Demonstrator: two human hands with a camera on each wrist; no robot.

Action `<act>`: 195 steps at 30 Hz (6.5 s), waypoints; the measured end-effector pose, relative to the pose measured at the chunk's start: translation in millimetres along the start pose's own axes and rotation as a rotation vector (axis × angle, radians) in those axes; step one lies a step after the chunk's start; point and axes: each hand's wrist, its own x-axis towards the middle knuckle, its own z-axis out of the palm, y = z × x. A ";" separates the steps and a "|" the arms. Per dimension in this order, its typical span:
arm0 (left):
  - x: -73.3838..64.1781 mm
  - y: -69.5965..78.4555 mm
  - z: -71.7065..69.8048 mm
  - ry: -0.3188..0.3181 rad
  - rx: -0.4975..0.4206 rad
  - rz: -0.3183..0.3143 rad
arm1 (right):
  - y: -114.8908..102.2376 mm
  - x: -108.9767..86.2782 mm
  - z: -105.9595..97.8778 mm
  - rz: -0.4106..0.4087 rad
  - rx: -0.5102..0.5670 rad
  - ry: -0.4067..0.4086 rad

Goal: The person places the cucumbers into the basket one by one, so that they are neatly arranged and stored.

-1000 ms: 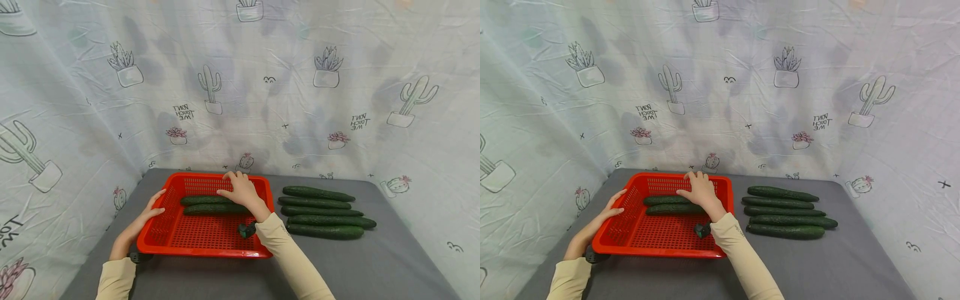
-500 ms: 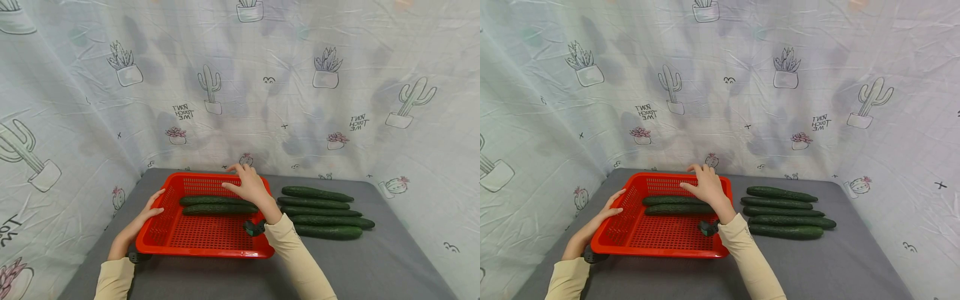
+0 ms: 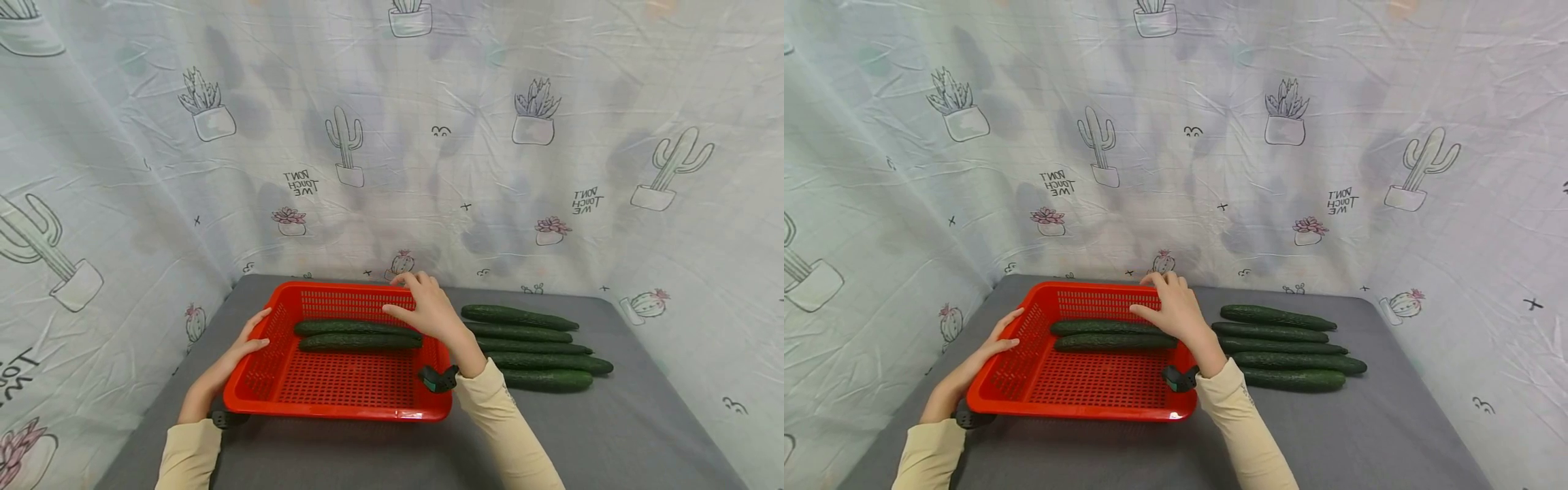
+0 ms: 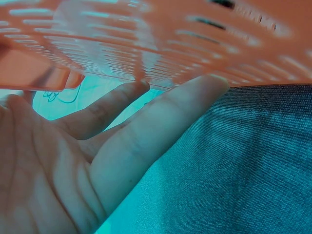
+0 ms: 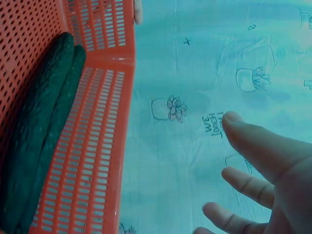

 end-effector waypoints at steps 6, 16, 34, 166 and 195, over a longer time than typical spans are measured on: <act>0.4 0.0 0.5 0.002 0.000 0.000 | 14.1 -10.0 -4.2 -0.006 -0.023 -0.008; 0.1 1.1 -0.2 -0.004 -0.006 -0.008 | 34.8 -30.0 -12.3 -0.027 -0.080 0.025; -0.7 0.9 1.2 -0.012 -0.015 0.002 | 85.7 -73.5 -13.6 0.015 -0.110 0.020; 0.2 1.1 0.7 -0.017 -0.024 -0.002 | 133.5 -113.7 -48.1 0.105 -0.338 0.069; -1.1 2.9 2.2 -0.015 -0.004 0.007 | 67.6 -54.5 -22.3 -0.060 -0.432 0.009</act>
